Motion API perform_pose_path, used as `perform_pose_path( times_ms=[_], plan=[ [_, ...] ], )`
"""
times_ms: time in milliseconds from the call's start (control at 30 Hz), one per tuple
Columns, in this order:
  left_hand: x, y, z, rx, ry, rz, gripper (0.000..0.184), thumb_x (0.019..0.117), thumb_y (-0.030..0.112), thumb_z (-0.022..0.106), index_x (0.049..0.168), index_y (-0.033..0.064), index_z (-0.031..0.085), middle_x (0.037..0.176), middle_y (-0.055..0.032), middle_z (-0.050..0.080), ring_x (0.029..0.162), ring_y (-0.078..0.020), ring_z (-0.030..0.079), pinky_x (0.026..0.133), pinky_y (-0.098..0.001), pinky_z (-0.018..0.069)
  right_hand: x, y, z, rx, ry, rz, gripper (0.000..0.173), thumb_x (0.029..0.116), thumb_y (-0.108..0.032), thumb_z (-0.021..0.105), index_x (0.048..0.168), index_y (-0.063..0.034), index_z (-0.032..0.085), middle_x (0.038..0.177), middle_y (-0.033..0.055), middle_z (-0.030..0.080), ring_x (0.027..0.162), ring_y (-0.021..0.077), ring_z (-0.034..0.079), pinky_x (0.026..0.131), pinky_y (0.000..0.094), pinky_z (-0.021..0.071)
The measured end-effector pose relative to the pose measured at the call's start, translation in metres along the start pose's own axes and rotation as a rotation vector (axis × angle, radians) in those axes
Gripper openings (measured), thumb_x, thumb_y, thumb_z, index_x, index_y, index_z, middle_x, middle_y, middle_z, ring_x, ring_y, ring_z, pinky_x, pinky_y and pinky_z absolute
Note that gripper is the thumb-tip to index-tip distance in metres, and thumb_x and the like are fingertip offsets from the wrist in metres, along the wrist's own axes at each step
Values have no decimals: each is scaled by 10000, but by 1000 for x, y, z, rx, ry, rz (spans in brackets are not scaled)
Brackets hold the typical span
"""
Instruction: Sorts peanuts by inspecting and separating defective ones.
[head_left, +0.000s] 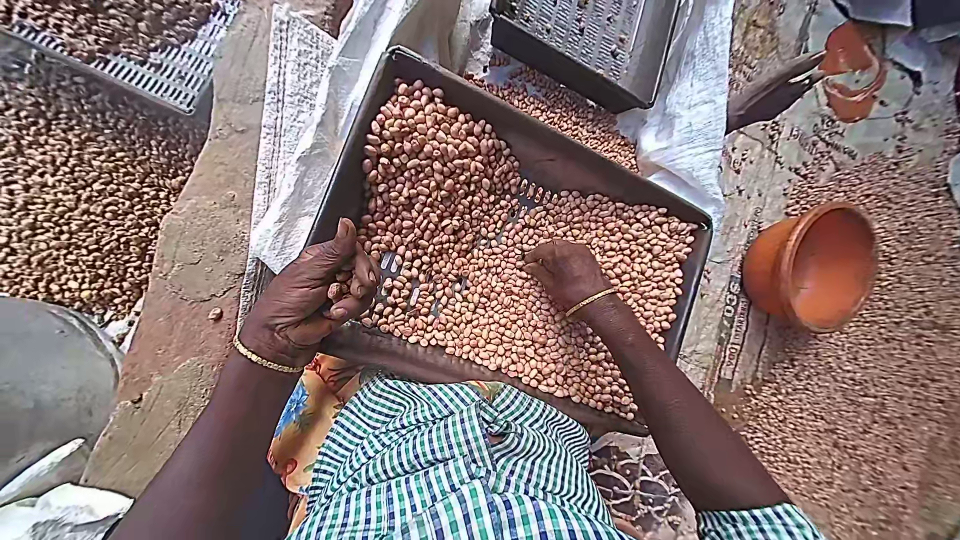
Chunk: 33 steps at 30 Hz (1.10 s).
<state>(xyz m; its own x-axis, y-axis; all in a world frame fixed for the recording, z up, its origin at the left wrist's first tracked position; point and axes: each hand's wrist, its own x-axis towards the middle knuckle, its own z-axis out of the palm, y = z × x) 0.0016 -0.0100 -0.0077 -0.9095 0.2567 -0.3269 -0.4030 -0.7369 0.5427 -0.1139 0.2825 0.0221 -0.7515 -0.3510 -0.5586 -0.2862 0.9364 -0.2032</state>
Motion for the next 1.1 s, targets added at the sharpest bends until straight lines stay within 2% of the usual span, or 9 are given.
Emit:
perform_pose_path(
  times_ms=[267, 367, 400, 500, 600, 733, 833, 967, 1100],
  plan=[
    [-1, -2, 4, 38, 33, 119, 568, 1117, 376, 340, 716, 105, 637, 601, 48, 572, 426, 19, 478, 407, -102, 412, -8, -25, 21, -174, 121, 129, 228, 1026, -15, 502, 1124, 132, 645, 1099, 307, 657, 979, 463, 686, 812, 568, 530],
    [-5, -4, 3, 27, -9, 262, 559, 1117, 393, 331, 736, 108, 624, 609, 48, 563, 433, 10, 472, 416, -108, 407, -7, 13, 24, 520, 390, -121, 42, 915, -29, 646, 885, -23, 675, 648, 7, 512, 541, 101, 475, 531, 238, 410],
    [-6, -5, 3, 23, -24, 290, 559, 1115, 401, 334, 735, 109, 622, 606, 48, 562, 432, 9, 469, 413, -110, 400, -5, 19, 30, 940, 392, -222, 160, 916, -35, 553, 850, -152, 641, 627, -134, 532, 514, -31, 473, 502, 133, 422],
    [0, -4, 0, 9, -101, 297, 560, 1099, 404, 382, 716, 124, 680, 613, 62, 626, 467, 19, 530, 437, -126, 436, -10, -3, 47, 1407, 135, -367, 217, 941, -129, 488, 936, -239, 675, 804, -148, 655, 649, -50, 565, 587, 128, 472],
    [2, -3, 1, -8, -110, 284, 560, 1107, 374, 364, 710, 123, 667, 617, 60, 625, 472, 20, 538, 435, -124, 437, -15, -55, 56, 922, 35, -399, 122, 929, 14, 611, 984, -33, 709, 801, -63, 571, 608, -54, 461, 560, 96, 399],
    [-1, -2, 2, -7, -62, 278, 557, 1112, 334, 355, 696, 127, 662, 610, 59, 631, 463, 22, 541, 430, -121, 441, -13, -93, 80, 273, 239, -587, 125, 894, -16, 708, 982, 54, 761, 834, 220, 679, 706, 346, 672, 633, 457, 552],
    [1, -3, 1, -8, -69, 269, 547, 1106, 352, 374, 700, 126, 663, 601, 62, 623, 459, 20, 536, 430, -123, 437, -17, -103, 78, 55, 223, -598, 120, 913, -2, 672, 975, 87, 721, 839, 240, 667, 716, 393, 701, 596, 494, 560],
    [1, -3, 1, -24, -91, 279, 548, 1102, 361, 390, 710, 110, 679, 603, 55, 625, 465, 18, 542, 434, -125, 444, 0, -59, 66, 929, 98, -595, 59, 897, -18, 652, 900, -48, 702, 617, -72, 519, 492, -29, 404, 471, 119, 362],
    [2, -4, 2, -7, -100, 265, 549, 1103, 367, 388, 708, 115, 675, 593, 55, 618, 458, 18, 534, 423, -124, 431, 11, -43, 59, 1224, 85, -433, 176, 929, -67, 492, 957, -175, 628, 725, -163, 578, 548, -75, 471, 506, 109, 406]
  ],
)
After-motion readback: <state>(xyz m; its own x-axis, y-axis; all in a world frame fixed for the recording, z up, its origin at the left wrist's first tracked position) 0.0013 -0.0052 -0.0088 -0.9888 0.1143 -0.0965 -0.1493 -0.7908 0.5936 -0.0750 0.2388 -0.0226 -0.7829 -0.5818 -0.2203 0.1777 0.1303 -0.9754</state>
